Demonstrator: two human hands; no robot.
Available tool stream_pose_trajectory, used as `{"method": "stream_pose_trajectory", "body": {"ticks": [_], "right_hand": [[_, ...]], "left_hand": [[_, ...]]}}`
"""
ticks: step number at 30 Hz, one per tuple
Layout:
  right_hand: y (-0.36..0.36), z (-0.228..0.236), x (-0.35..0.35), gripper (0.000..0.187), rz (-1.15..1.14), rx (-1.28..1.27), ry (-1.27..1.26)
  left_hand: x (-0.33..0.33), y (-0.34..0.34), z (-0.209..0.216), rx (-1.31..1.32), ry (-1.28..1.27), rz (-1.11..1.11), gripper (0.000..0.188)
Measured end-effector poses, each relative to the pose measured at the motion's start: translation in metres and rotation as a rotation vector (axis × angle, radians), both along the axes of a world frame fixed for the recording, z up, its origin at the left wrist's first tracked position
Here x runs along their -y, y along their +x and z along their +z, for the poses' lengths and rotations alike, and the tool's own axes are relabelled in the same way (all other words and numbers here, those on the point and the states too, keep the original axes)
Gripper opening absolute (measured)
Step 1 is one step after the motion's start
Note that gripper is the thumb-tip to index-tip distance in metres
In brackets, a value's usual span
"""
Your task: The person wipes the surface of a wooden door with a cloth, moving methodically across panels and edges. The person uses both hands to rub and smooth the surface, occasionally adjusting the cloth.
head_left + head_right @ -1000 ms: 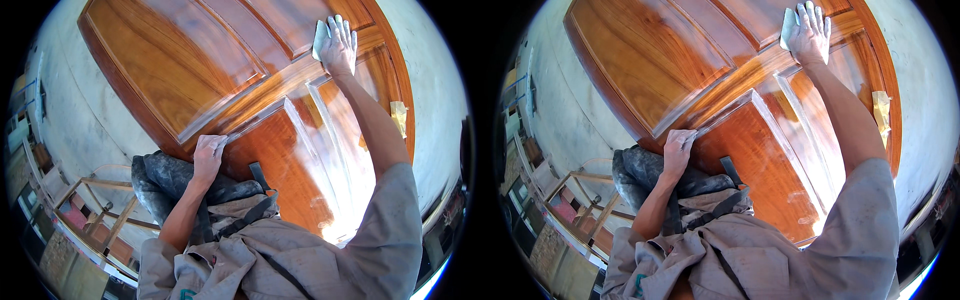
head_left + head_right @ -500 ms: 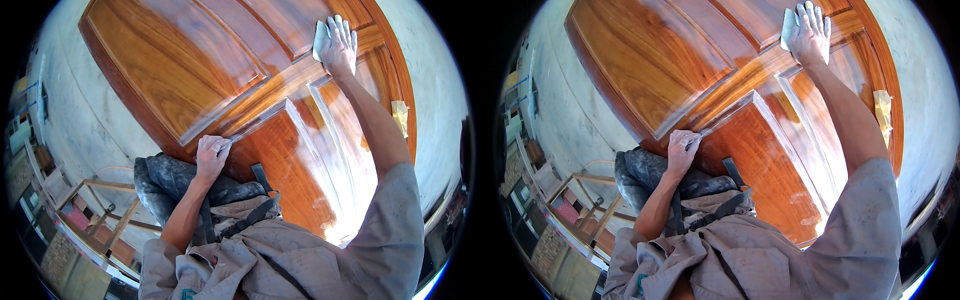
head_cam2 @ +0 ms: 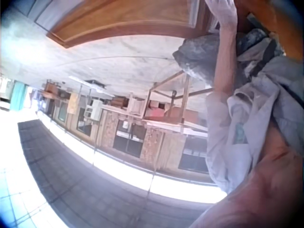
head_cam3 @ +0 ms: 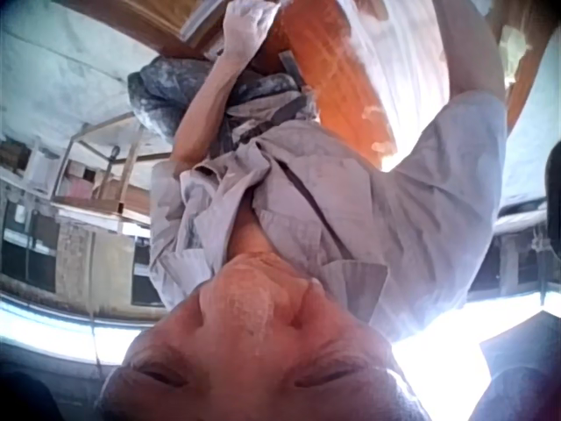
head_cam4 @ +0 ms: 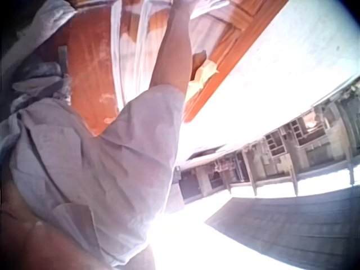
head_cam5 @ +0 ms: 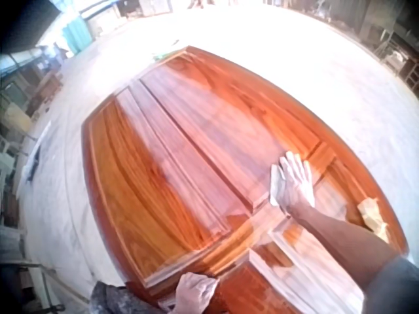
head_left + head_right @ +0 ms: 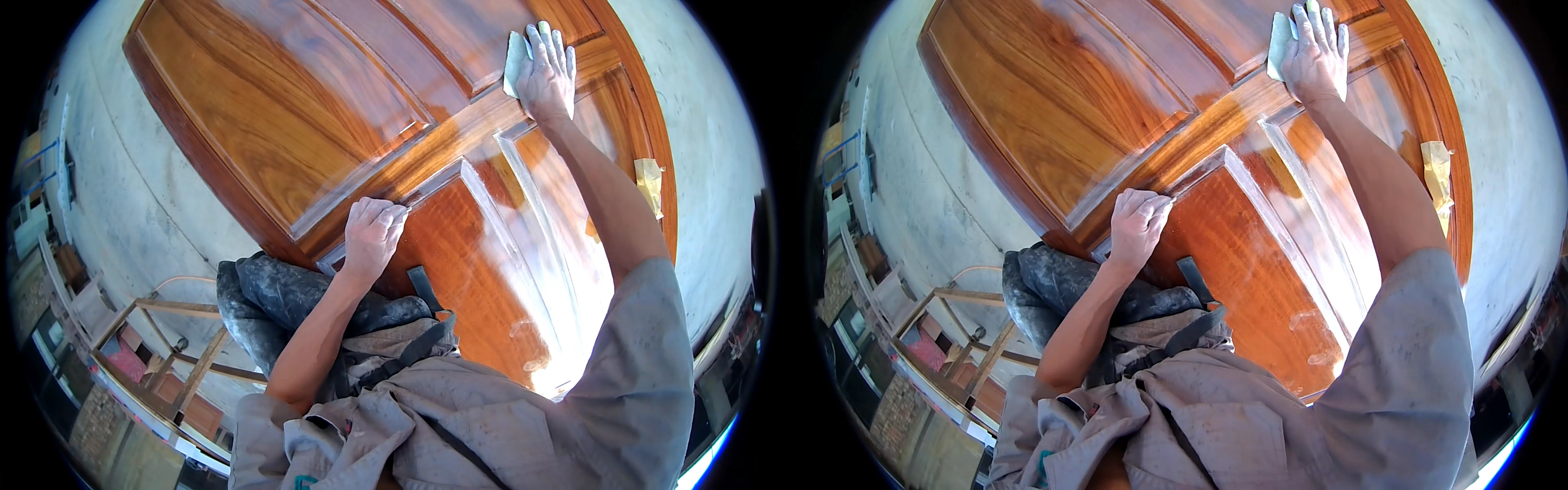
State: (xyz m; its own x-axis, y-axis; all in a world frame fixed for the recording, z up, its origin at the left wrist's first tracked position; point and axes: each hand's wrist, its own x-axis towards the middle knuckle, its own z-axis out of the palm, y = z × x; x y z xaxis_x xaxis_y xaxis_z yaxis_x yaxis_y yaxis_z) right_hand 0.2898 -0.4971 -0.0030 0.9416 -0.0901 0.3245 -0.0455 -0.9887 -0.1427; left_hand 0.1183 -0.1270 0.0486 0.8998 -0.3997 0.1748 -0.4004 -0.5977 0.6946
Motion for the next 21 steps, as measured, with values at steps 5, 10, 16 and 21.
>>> {"method": "stream_pose_trajectory", "body": {"ticks": [5, 10, 16, 21], "right_hand": [[0.0, 0.001, 0.002, 0.052, -0.005, -0.008, 0.018], [-0.002, 0.006, -0.005, 0.053, -0.008, -0.022, 0.011], [-0.005, 0.01, -0.004, 0.052, -0.021, -0.025, 0.013], [-0.002, 0.012, -0.011, 0.058, -0.01, -0.047, -0.014]], "left_hand": [[-0.02, -0.009, 0.003, -0.022, 0.074, 0.02, 0.016], [0.012, 0.008, -0.002, 0.012, -0.019, -0.029, 0.018], [0.006, 0.007, -0.004, -0.022, 0.021, -0.052, 0.021], [0.07, 0.039, -0.002, 0.021, -0.041, -0.066, 0.018]]}}
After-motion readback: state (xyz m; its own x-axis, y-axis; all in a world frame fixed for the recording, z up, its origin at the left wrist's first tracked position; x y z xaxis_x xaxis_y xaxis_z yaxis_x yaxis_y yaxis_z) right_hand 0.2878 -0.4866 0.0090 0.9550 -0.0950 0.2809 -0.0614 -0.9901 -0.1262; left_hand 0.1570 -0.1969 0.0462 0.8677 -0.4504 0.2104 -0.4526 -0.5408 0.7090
